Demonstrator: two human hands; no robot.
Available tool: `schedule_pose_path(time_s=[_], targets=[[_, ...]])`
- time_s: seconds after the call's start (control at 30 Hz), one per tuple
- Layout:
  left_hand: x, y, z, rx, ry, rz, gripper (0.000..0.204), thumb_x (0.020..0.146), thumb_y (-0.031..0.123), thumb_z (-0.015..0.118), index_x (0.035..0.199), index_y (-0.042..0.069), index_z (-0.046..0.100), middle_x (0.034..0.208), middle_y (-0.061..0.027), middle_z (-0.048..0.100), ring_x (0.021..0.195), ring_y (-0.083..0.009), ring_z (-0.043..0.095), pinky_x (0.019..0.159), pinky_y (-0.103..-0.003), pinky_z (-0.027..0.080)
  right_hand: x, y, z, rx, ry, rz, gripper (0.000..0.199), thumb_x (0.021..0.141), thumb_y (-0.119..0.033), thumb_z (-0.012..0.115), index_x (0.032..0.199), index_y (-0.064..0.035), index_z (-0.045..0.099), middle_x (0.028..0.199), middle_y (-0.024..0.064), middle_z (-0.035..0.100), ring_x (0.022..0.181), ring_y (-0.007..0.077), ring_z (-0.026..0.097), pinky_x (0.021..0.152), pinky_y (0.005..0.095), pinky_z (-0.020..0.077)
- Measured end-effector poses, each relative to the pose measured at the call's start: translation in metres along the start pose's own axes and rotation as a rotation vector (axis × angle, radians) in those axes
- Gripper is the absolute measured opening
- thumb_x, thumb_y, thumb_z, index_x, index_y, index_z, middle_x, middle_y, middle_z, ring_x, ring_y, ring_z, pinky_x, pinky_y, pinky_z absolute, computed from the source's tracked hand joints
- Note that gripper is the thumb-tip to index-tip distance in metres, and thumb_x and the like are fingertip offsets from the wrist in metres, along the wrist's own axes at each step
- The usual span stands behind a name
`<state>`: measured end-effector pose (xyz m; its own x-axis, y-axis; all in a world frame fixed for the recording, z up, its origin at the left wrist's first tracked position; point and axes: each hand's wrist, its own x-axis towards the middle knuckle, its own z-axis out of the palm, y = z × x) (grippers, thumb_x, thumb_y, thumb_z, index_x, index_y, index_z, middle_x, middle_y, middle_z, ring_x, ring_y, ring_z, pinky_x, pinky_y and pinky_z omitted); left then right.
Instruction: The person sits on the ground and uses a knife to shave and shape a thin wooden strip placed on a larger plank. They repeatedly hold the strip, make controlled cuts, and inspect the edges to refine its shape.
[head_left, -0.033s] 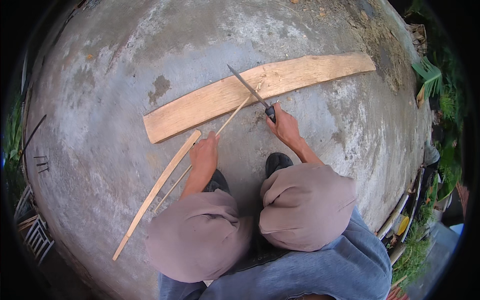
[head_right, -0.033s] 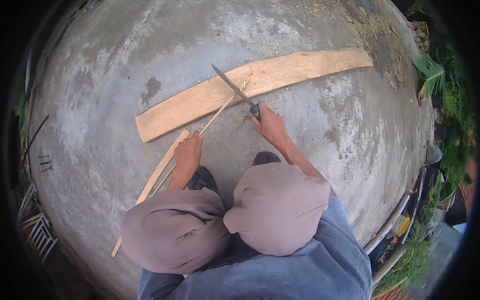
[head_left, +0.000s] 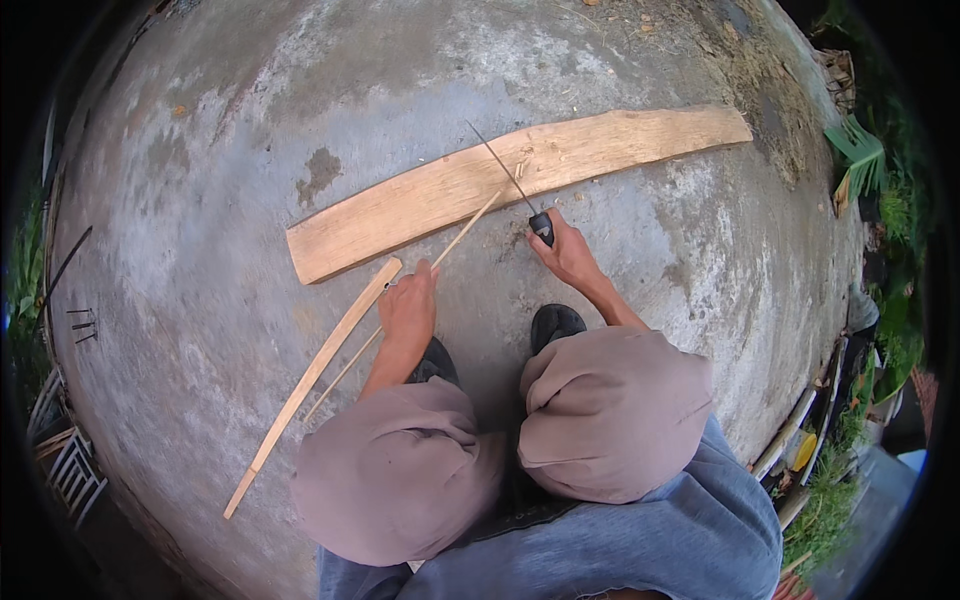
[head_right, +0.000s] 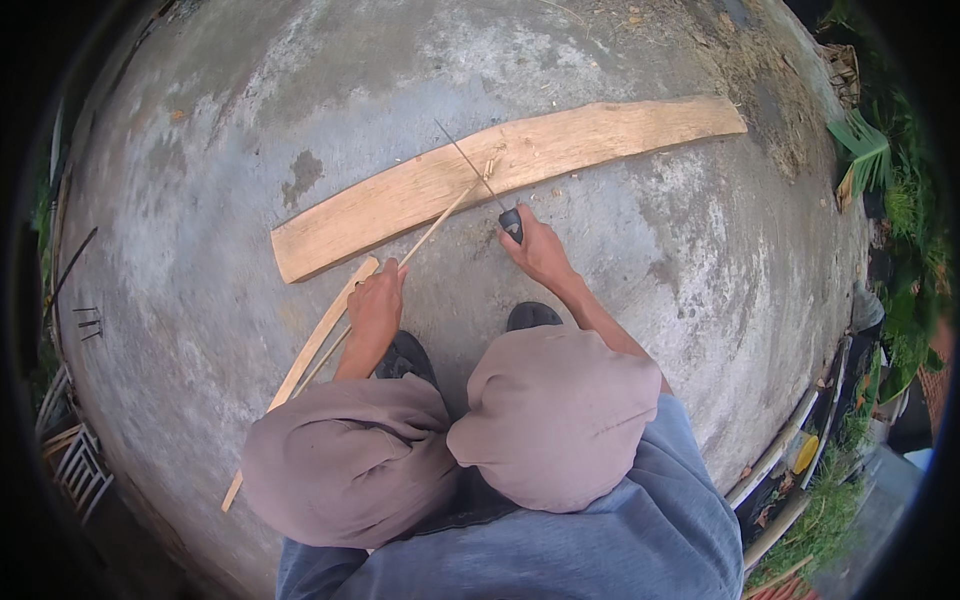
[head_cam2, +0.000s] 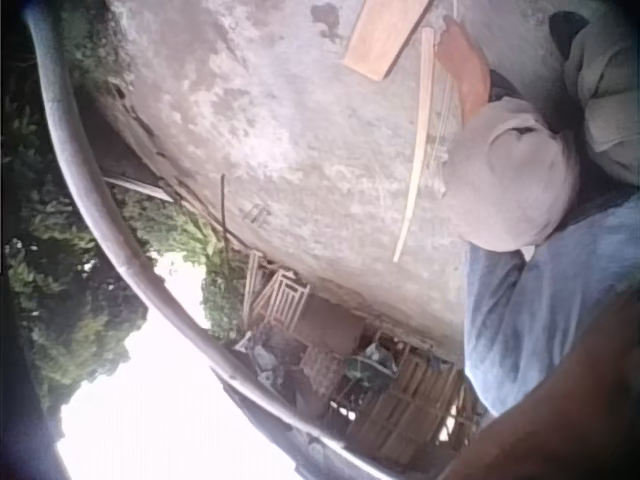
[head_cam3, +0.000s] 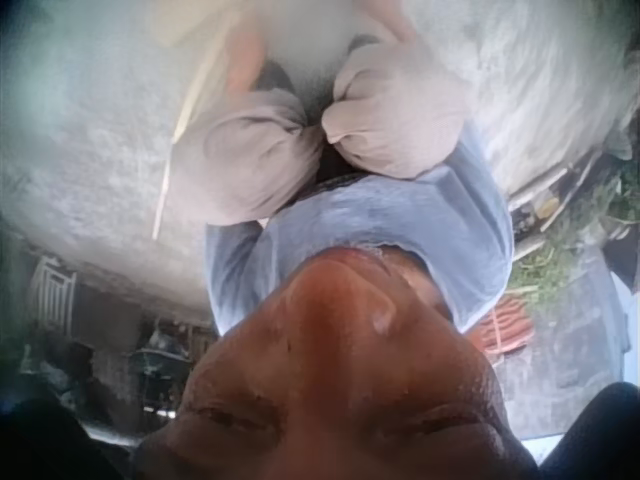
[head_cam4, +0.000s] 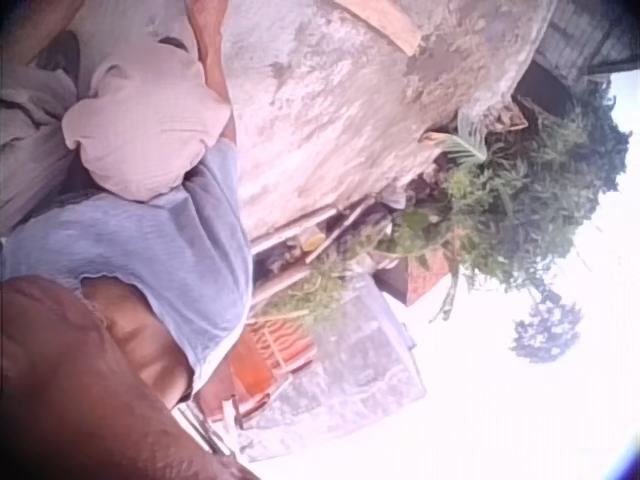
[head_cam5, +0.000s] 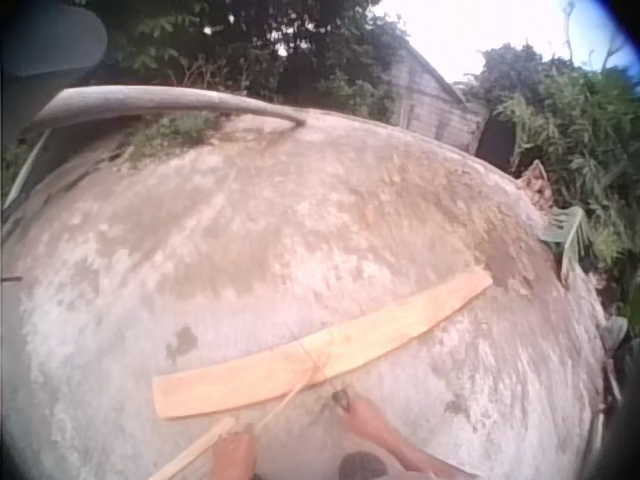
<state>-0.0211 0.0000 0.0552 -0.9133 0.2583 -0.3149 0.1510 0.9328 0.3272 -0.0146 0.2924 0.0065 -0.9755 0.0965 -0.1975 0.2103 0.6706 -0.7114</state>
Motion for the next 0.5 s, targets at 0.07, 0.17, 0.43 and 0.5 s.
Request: schedule_pose_path(time_s=[0.07,0.17,0.43,0.5], targets=[[0.0,0.001,0.003,0.01,-0.008,-0.008,0.027,0.109,0.03,0.049,0.104,0.004,0.055,0.088,-0.0245,0.073,0.086,-0.0458,0.072,0.071,-0.058,0.053,-0.011,-0.007,0.002,0.51,-0.135,0.248,0.03,0.097,-0.028,0.07,0.107,-0.0055,0.054,0.079,0.0087,0.063,0.063,0.026,0.067,0.056,0.0393,0.0535],[-0.002,-0.008,0.015,0.051,0.009,-0.028,0.025,0.108,0.03,0.049,0.107,0.005,0.053,0.096,-0.0211,0.073,0.085,-0.0458,0.072,0.071,-0.056,0.054,-0.011,-0.014,0.008,0.761,-0.035,0.315,0.032,0.1,-0.034,0.068,0.103,-0.0061,0.054,0.077,0.0034,0.06,0.058,0.0144,0.061,0.052,0.0325,0.0505],[-0.008,-0.005,0.037,0.2,0.15,0.02,0.054,0.107,0.035,0.053,0.154,0.01,0.042,0.108,-0.0204,0.065,0.086,-0.0396,0.069,0.079,-0.052,0.053,-0.024,0.002,0.002,0.59,0.134,0.202,0.041,0.105,-0.044,0.061,0.112,-0.0036,0.054,0.077,0.0054,0.061,0.057,0.0152,0.062,0.054,0.0321,0.0502],[-0.009,-0.006,0.038,0.212,0.192,0.045,0.059,0.107,0.036,0.053,0.16,0.016,0.037,0.106,-0.0192,0.064,0.083,-0.0385,0.068,0.078,-0.051,0.053,-0.025,0.005,0.002,0.477,0.139,0.182,0.04,0.106,-0.042,0.059,0.114,-0.0036,0.054,0.075,0.005,0.06,0.059,0.0151,0.061,0.056,0.0322,0.0503]])
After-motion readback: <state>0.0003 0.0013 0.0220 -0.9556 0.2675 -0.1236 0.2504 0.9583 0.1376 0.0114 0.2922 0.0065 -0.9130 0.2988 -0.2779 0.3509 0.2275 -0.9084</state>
